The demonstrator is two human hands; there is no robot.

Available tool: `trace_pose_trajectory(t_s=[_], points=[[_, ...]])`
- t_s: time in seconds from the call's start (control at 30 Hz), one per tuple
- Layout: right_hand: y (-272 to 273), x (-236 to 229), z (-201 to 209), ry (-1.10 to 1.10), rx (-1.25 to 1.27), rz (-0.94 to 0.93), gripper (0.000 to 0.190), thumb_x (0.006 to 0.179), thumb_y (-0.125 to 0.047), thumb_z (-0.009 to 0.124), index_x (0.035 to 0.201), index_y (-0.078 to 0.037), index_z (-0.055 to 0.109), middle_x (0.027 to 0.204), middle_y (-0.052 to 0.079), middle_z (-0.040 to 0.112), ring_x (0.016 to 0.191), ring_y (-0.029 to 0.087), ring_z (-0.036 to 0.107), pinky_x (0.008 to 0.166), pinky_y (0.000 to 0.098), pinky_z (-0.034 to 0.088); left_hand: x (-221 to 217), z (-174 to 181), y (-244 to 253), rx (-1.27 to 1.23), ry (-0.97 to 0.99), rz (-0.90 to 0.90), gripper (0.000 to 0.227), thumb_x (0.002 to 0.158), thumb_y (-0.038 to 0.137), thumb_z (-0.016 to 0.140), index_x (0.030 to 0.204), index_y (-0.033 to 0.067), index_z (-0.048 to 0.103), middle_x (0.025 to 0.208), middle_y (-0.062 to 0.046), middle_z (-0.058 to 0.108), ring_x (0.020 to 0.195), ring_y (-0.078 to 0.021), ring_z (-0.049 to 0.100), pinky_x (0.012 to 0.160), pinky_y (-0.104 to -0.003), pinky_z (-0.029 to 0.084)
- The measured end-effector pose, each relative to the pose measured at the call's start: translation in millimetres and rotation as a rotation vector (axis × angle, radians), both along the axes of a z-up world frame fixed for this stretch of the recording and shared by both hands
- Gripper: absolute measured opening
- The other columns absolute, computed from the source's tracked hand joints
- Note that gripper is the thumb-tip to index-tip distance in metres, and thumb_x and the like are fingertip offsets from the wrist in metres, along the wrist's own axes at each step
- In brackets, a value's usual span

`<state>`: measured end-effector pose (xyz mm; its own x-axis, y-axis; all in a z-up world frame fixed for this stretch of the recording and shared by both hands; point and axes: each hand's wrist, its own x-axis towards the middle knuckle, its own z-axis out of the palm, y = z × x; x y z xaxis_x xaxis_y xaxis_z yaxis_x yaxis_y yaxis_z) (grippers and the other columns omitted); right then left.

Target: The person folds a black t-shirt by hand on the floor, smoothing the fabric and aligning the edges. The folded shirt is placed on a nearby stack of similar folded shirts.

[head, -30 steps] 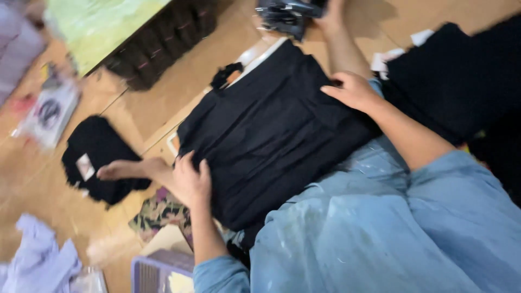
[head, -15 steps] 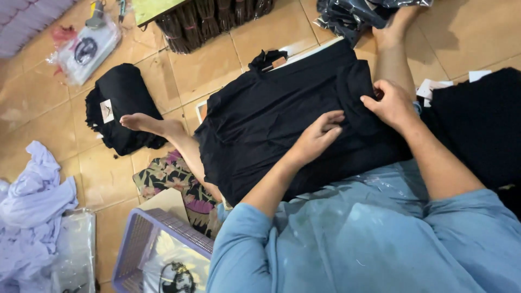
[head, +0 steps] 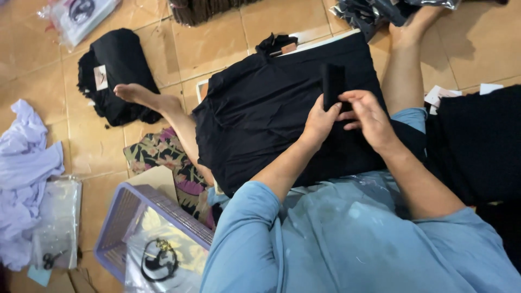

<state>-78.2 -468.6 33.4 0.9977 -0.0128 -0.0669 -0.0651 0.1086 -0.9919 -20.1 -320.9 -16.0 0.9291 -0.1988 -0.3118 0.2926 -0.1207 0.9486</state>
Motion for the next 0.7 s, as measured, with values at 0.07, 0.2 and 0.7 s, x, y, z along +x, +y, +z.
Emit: trace_pose_trajectory(t_s=[0.07,0.2,0.7], points=[[-10,-7,13,-0.029,0.023,-0.023,0.054,0.108,-0.050,0.045,0.141,-0.007,0.045,0.146,0.020,0.056,0.105,0.027,0.070,0.073,0.0314,0.062,1,-16,-16,-0.072,-0.036,0.035,0.043,0.096,0.025,0.068,0.138,0.0129,0.064,0.114,-0.020,0.073,0.110,-0.0320,0.070,0.092,-0.045,0.058],[-39,-24,45,0.011,0.164,-0.149,0.056,0.096,-0.051,0.062,0.137,-0.014,0.049,0.142,0.011,0.063,0.098,0.020,0.074,0.064,0.0181,0.060,-13,15,-46,-0.192,-0.075,-0.031,0.036,0.096,0.022,0.061,0.128,0.0077,0.067,0.116,-0.008,0.073,0.102,-0.0153,0.064,0.093,-0.030,0.050],[-92,-54,21,0.061,0.033,-0.275,0.021,0.112,-0.030,0.051,0.127,-0.016,0.054,0.124,0.013,0.070,0.087,0.018,0.071,0.073,0.0247,0.059,-53,104,79,-0.454,0.268,-0.240,0.047,0.088,0.023,0.070,0.130,0.0036,0.063,0.119,-0.014,0.072,0.101,-0.0236,0.070,0.091,-0.035,0.057]])
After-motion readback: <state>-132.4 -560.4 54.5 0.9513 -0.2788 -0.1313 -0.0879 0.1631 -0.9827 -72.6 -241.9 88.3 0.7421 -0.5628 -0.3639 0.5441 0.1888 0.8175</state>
